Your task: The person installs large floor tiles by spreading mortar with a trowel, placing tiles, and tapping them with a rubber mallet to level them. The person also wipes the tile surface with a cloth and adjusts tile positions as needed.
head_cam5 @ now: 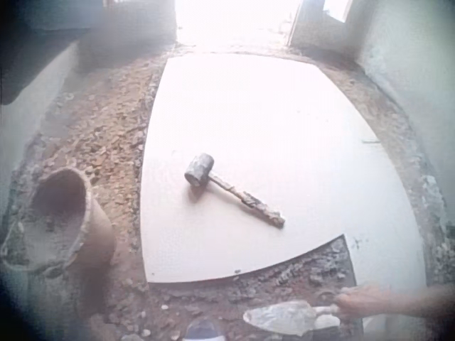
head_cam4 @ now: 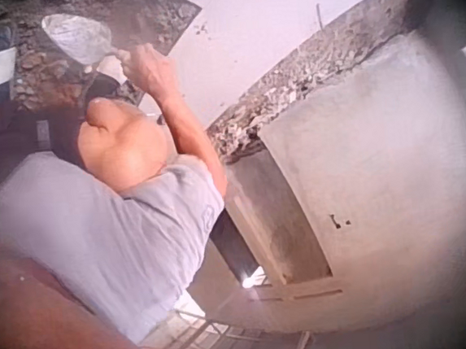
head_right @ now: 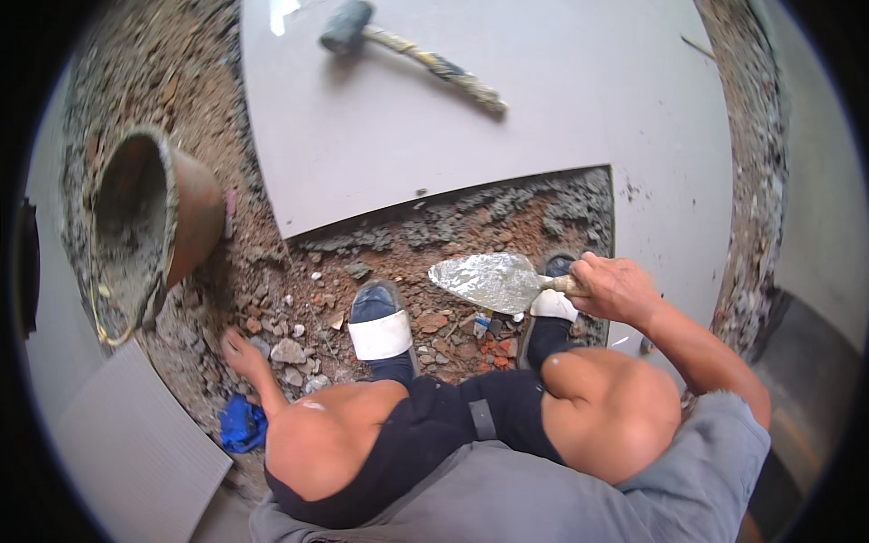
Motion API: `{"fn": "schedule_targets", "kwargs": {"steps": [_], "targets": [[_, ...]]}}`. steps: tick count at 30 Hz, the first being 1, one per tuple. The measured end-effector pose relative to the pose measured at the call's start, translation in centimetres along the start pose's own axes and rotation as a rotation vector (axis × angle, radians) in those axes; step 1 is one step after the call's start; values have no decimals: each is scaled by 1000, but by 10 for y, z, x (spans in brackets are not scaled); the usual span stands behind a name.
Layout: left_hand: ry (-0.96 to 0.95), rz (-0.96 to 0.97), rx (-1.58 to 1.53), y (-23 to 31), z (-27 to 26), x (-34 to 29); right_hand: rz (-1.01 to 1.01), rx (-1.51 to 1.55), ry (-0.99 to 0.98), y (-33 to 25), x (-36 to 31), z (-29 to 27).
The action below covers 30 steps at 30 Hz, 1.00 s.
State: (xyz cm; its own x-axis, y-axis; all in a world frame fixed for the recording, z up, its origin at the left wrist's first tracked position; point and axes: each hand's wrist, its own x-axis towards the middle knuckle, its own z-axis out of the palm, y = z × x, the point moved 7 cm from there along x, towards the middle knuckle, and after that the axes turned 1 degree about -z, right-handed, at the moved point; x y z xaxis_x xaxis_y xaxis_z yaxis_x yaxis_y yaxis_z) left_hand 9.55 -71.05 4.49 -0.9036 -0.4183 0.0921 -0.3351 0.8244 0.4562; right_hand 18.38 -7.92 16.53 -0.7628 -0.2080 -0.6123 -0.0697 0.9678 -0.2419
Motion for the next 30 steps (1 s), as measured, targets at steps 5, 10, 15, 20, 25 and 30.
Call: {"fn": "schedule_targets", "kwargs": {"steps": [5, 10, 15, 20, 25, 30], "targets": [[-274, -102, -34, 83, -5, -15, -52, 224, 43, 15, -16, 86], [-570, 808, 307, 246, 8, -16, -167, 392, 48, 9, -7, 127], [-596, 1158, 497, 377, 32, -20, -123, 373, 180, 21, -9, 136], [-986, 922, 504, 445, 105, -82, -20, 646, 230, 38, 5, 115], [-1462, -328, -621, 476, 173, -284, -255, 819, 1022, 47, 4, 11], [-1467, -704, -1204, 535, 181, -319, 89, 817, 702, 110, 13, 48]]}}
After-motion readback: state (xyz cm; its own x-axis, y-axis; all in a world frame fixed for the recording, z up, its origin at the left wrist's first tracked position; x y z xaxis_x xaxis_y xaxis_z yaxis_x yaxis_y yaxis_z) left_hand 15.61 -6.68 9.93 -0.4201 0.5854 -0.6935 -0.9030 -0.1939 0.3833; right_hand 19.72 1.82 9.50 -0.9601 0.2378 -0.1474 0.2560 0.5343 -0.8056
